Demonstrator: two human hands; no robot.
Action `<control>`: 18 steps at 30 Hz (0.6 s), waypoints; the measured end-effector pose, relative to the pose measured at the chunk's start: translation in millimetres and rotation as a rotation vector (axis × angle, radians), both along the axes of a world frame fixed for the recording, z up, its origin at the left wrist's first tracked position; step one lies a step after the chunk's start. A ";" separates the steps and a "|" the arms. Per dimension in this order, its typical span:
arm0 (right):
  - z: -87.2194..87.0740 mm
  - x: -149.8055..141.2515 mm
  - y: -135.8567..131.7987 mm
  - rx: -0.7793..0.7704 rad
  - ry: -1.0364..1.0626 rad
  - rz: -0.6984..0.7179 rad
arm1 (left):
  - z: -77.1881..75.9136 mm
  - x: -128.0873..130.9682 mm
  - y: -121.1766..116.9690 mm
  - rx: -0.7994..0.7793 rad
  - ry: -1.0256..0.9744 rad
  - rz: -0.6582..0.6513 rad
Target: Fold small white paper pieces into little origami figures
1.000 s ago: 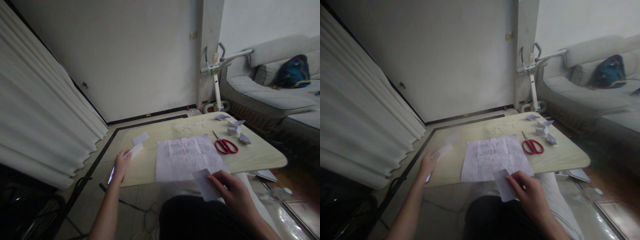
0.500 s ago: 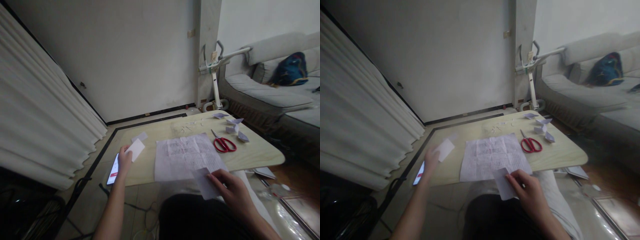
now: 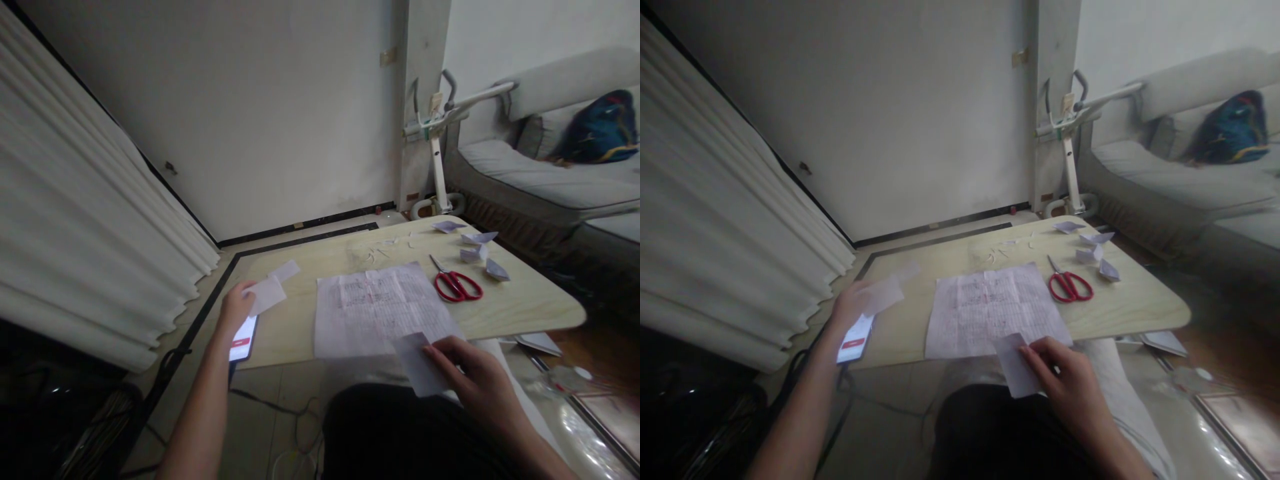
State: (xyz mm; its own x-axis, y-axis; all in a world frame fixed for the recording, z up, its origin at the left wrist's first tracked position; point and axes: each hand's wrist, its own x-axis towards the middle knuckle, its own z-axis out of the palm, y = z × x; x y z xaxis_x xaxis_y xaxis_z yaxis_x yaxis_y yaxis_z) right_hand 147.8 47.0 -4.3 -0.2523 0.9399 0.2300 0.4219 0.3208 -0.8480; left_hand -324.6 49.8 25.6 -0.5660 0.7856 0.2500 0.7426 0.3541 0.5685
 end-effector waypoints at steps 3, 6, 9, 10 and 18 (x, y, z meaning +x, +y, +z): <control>1.2 -2.6 -0.1 -0.015 0.000 0.011 | 16.6 -33.1 -7.8 -0.067 0.001 0.012; 1.7 -6.4 -0.2 -0.027 -0.018 0.029 | 19.0 -53.5 -13.2 -0.151 -0.013 0.004; 0.7 -7.7 0.5 -0.019 -0.026 0.038 | 8.6 -60.7 -14.8 -0.229 -0.037 -0.020; 0.1 -7.4 1.0 -0.014 -0.024 0.038 | 4.0 -61.7 -14.5 -0.250 -0.041 -0.027; -2.7 -2.4 3.9 -0.007 -0.018 0.032 | -14.4 -68.6 -13.3 -0.328 0.081 -0.033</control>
